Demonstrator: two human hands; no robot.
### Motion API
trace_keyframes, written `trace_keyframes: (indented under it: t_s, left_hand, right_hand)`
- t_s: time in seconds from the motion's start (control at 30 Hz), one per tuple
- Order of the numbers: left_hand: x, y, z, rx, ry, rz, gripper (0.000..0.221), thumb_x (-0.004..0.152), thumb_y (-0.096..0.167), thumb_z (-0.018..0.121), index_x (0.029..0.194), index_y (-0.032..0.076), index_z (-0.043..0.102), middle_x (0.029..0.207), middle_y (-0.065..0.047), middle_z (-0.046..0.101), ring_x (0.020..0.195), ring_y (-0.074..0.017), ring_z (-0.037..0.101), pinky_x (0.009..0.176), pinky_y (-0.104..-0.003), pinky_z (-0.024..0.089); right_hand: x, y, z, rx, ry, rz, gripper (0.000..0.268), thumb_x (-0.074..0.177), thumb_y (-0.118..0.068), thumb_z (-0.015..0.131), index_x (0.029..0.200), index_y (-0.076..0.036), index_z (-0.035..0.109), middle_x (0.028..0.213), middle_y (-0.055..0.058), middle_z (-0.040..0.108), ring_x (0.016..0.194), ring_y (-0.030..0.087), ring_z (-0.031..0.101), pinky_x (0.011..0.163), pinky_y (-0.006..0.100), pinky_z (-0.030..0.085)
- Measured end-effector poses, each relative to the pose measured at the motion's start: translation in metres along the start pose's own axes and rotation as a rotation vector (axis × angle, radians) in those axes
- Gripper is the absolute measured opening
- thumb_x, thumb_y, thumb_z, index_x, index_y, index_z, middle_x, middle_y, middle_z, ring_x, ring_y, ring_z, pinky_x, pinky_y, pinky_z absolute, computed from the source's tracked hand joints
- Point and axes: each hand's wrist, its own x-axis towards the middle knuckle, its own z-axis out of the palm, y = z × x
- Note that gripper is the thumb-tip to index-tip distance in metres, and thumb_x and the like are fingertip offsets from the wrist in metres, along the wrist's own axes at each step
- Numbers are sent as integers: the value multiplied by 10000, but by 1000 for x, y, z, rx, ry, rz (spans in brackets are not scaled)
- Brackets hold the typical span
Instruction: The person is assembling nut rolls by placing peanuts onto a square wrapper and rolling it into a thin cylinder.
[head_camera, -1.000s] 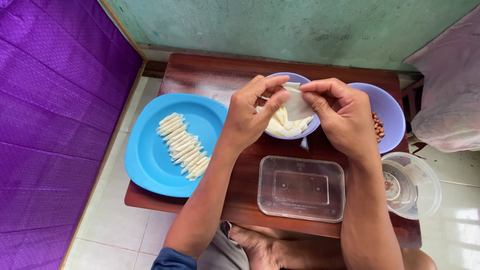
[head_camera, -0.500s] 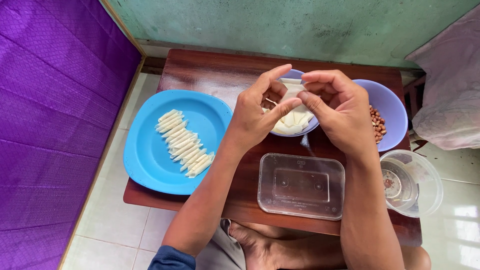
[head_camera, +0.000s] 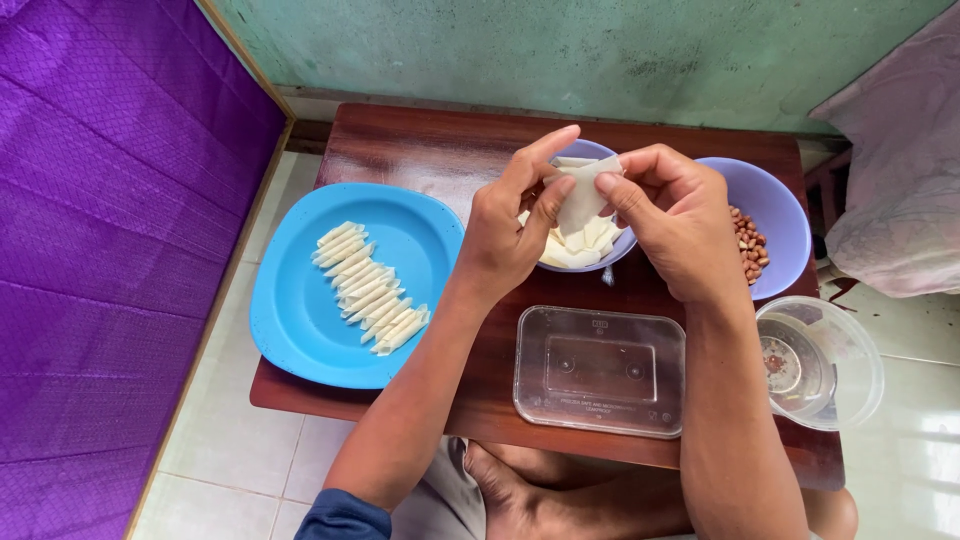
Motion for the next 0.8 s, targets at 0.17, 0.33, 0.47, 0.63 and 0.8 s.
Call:
trace_keyframes:
  t_s: [0.17,0.33,0.47,0.63,0.8]
  left_hand:
    - [0,-5,0,10,36,25,421,1116,135,558,1531,137,491,892,-56,690,722,-87,606,672,-253,600]
    - [-1,2,4,-97,7,-2,512,1097,219,608,1568,124,428,858,-74,685,687,-90,606,665,-250,608]
    - [1,6,5,-100,-19,-5,599,1037,141,690,1561,80,408,801,-91,715,612,-103,622,600,-241,587]
    - [0,-6,4,-61,-6,26,587,1041,155,685,1558,79,418,756,-68,702,585,-91,616,578,-224,555]
    - [0,-4,5,-20,16,55,542,1061,146,654,1551,81,430,730,-69,674,572,-105,598,569,-225,543]
  right_hand:
    - [0,-3,-1,2,-75,-17,103,1012,-67,726,1046,25,694,777,101,652,731,88,606,677,226,534]
    - [-3,1,0,7,-59,-23,98,1038,-76,714,1020,20,702,800,92,684,739,85,645,660,210,537]
    - [-3,3,0,41,-29,-30,104,1027,-62,716,1040,40,702,800,129,693,717,125,670,644,226,545]
    - [-6,9,-2,59,18,-80,153,1044,-26,686,1159,73,677,842,190,691,733,186,701,666,266,575]
    - [-11,2,4,114,36,-87,265,1112,-84,553,1313,75,617,959,175,696,815,195,724,719,266,597]
